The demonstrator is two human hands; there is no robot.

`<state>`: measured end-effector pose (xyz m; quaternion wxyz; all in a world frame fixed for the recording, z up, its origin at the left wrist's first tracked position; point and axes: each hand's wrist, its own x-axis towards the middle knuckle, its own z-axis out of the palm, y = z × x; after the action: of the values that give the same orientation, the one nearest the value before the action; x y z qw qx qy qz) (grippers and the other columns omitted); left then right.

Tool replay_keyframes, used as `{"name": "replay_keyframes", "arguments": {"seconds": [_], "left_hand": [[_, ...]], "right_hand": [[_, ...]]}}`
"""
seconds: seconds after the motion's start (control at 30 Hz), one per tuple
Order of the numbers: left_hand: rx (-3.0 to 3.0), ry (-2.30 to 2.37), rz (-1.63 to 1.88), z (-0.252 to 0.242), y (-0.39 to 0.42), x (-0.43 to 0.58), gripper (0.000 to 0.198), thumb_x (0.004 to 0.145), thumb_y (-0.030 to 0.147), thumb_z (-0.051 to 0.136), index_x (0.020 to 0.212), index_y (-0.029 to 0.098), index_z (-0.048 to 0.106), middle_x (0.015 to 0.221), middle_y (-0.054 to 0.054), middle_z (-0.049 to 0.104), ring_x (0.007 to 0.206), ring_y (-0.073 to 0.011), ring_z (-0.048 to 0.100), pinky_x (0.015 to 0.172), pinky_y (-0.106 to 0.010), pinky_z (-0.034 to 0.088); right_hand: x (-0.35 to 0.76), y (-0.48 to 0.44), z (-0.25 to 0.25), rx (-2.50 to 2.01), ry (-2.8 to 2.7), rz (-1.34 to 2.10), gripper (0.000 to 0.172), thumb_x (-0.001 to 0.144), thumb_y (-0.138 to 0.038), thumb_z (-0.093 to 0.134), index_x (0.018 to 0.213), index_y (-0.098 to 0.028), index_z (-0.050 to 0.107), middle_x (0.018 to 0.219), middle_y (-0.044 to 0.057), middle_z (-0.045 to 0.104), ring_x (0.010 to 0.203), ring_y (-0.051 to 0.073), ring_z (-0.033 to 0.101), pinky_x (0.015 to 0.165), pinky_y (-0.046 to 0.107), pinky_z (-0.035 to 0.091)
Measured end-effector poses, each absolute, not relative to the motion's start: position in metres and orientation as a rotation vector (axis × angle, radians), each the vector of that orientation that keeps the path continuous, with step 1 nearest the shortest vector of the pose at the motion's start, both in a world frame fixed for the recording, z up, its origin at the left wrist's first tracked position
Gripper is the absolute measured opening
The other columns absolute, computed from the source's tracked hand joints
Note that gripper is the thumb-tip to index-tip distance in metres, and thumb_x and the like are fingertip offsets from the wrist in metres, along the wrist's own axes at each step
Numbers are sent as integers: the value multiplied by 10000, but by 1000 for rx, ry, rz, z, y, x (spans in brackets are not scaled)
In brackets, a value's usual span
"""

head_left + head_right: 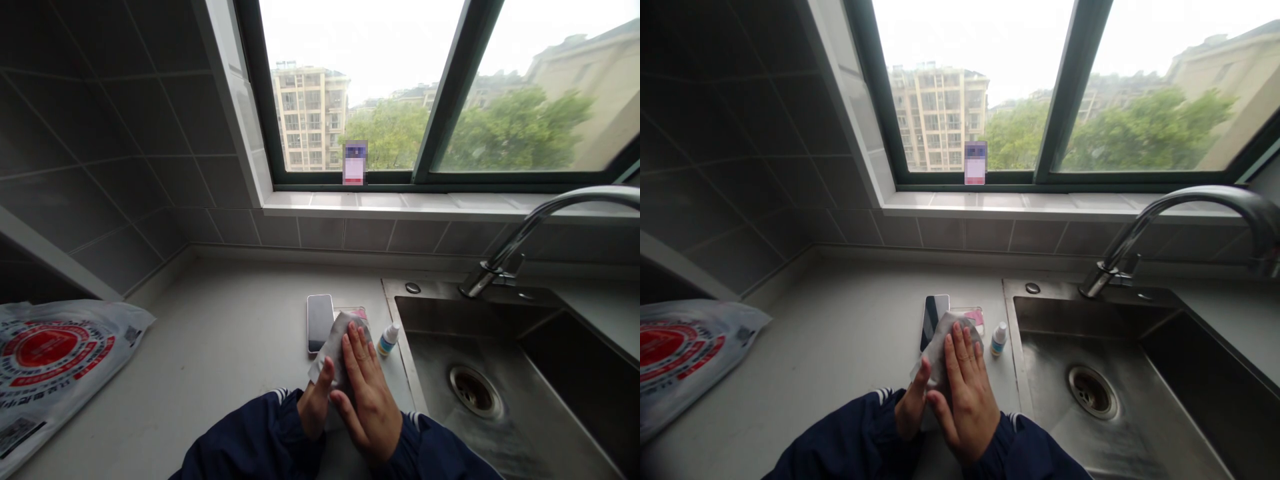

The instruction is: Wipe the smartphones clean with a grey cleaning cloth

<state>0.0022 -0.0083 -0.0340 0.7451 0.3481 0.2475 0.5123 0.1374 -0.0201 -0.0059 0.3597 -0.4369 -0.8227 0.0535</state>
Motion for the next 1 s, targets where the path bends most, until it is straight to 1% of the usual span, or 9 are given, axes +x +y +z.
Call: {"name": "replay_keyframes", "arguments": {"seconds": [0.2,0.3,0.37,0.47,0.53,0.67,0.83,0.93,1.0], "left_hand": [[711,559,1132,-33,-7,1,463,955,510,352,1279,326,627,1485,14,473,1478,-222,166,1211,-398,-34],[593,362,1129,-29,-5,7,482,927,574,377,1237,336,660,1450,4,517,1474,-239,188,1221,-422,57],[470,293,1103,-22,-2,10,516,902,628,389,1175,323,703,1360,-12,609,1463,-248,236,1216,-415,138],[287,368,1109,-4,2,8,696,852,725,384,1052,173,758,1142,-117,725,1358,-314,445,1181,-416,257],[256,420,1168,10,6,4,721,851,718,402,1080,115,725,1129,-166,714,1232,-366,565,1114,-499,352],[183,523,1328,30,14,-3,602,888,641,431,1302,224,559,1152,-146,695,975,-331,695,896,-550,511],[151,578,1326,32,19,-6,618,903,636,390,1320,195,510,1088,-159,702,829,-306,713,787,-522,551],[161,558,1302,25,17,-3,585,894,621,436,1268,189,565,1017,-140,725,823,-301,715,824,-523,538],[169,519,1240,16,13,1,627,858,647,483,1182,133,639,953,-153,738,856,-313,715,894,-517,513]], "right_hand": [[135,-25,-7,-1110,-2167,155,691,1009,-432,348,1562,-98,101,1623,150,70,1483,362,106,1179,565,188],[134,-27,-6,-1063,-2239,151,693,1013,-462,326,1557,-82,127,1619,162,79,1483,363,105,1179,560,194],[133,-27,-5,-1014,-2299,142,696,1016,-479,309,1552,-67,143,1616,172,89,1482,366,104,1173,560,214],[133,-28,-3,-937,-2408,135,691,1017,-468,325,1549,-62,153,1611,172,114,1481,364,111,1166,571,232],[134,-29,-1,-896,-2478,137,692,1009,-450,374,1546,-66,167,1605,167,140,1480,358,123,1164,577,236],[134,-31,6,-837,-2530,151,661,991,-402,454,1529,-81,242,1594,143,197,1479,330,148,1160,539,282],[133,-31,9,-814,-2505,155,615,973,-333,495,1507,-92,308,1575,140,256,1471,316,192,1154,522,311],[133,-31,8,-820,-2492,155,626,967,-326,504,1509,-85,303,1576,148,252,1469,319,198,1151,522,319],[134,-30,7,-831,-2490,153,649,966,-327,497,1518,-71,273,1584,160,222,1470,329,188,1151,533,314]]}}
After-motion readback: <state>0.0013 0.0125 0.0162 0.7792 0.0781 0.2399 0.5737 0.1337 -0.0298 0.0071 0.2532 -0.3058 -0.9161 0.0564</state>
